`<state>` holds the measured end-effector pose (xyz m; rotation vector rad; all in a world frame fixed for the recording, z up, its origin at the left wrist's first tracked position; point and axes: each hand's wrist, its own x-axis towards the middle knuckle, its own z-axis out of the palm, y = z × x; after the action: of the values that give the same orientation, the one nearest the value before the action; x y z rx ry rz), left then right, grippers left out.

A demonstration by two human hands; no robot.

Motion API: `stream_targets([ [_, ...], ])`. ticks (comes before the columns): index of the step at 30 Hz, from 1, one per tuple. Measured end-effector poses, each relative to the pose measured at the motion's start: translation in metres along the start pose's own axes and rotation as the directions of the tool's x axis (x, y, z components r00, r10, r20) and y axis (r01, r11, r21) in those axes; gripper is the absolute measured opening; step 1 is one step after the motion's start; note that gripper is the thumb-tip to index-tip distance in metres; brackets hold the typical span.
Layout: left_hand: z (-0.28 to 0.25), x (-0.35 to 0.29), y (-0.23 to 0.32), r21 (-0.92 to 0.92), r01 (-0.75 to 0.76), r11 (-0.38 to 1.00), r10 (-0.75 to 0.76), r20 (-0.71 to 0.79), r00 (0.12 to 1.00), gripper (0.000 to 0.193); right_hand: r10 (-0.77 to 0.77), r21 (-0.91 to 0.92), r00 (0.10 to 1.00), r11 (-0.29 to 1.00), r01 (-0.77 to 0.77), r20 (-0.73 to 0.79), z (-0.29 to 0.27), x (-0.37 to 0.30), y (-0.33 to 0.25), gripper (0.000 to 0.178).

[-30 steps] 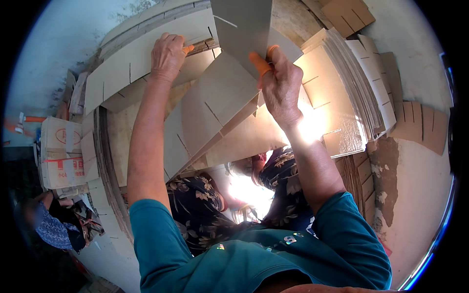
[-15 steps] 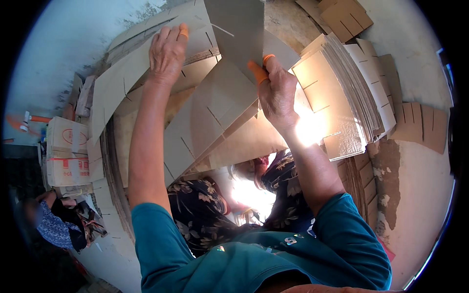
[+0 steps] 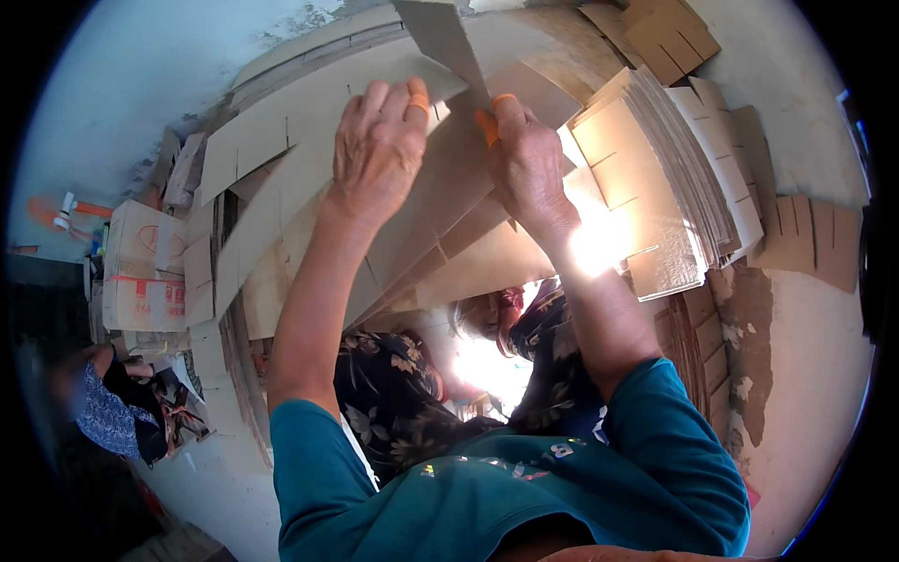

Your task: The person assembles a cardboard structure by folding and interlocking pre-cut pieces. They repeatedly pick up individual panels, fold along scored lines, and slot them into a growing framework.

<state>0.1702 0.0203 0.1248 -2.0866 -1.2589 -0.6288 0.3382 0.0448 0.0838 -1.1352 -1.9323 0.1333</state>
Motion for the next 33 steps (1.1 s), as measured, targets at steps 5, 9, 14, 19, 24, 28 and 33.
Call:
stream_targets([
  [5,-0.036,-0.015,0.021,-0.120,0.165,0.979,-0.146,0.153,0.977,0.032,-0.096,-0.215,0.977,0.967,0.137,0.188,-0.012,-0.001,-0.018,0.020],
  [9,-0.039,-0.035,0.001,-0.109,0.341,0.934,-0.285,0.348,0.893,0.032,-0.298,-0.148,0.908,0.924,0.352,0.296,-0.015,0.006,-0.035,0.012],
  [14,-0.023,-0.068,-0.009,-0.113,0.430,0.896,-0.342,0.443,0.829,0.034,-0.308,-0.057,0.808,0.920,0.387,0.503,0.039,0.019,-0.023,0.012],
  [19,-0.020,-0.102,0.011,-0.119,0.460,0.880,-0.375,0.420,0.827,0.060,-0.071,-0.151,0.656,0.949,0.275,0.752,0.076,0.018,0.013,0.025],
  [24,-0.008,-0.126,0.037,0.029,0.529,0.848,-0.471,0.498,0.728,0.080,0.175,0.181,0.806,0.927,-0.329,0.566,0.045,0.009,0.057,0.028],
  [28,0.008,-0.134,0.034,0.042,0.598,0.800,-0.489,0.622,0.612,0.084,0.070,-0.093,0.986,0.994,-0.056,0.150,-0.023,-0.023,0.115,0.033],
  [33,-0.011,-0.134,0.037,-0.009,0.531,0.848,-0.466,0.467,0.752,0.078,0.048,-0.604,0.995,0.797,0.018,0.092,-0.122,-0.086,0.192,0.059],
])
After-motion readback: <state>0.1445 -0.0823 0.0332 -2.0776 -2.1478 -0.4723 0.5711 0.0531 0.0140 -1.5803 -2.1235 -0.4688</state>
